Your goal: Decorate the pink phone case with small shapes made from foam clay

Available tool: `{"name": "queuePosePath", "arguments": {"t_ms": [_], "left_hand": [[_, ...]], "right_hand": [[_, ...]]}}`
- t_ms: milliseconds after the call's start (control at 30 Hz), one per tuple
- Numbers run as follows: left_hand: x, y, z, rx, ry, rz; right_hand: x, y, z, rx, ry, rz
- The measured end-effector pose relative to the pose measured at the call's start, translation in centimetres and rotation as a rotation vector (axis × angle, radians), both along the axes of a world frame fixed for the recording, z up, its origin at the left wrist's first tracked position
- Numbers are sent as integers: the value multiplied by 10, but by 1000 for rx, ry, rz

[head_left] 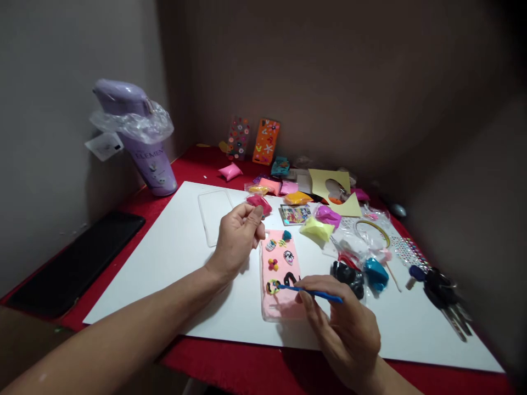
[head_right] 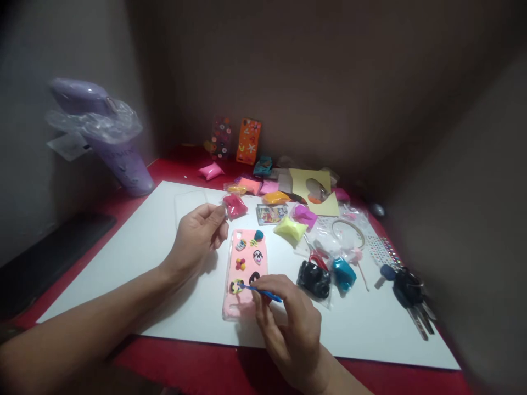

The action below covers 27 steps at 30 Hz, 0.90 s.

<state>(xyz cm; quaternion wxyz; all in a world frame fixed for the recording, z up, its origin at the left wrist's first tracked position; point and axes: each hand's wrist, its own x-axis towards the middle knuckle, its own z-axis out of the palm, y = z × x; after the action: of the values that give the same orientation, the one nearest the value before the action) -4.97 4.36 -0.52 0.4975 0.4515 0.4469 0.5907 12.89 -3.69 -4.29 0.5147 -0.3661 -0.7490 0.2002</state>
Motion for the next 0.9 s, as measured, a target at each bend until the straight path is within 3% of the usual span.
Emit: {"name": "queuePosePath", "arguments": {"t_ms": [900], "left_hand": [[0, 0, 2, -9, -34, 2]], "right_hand": [[-6, 3, 2, -3, -74, 9]]}}
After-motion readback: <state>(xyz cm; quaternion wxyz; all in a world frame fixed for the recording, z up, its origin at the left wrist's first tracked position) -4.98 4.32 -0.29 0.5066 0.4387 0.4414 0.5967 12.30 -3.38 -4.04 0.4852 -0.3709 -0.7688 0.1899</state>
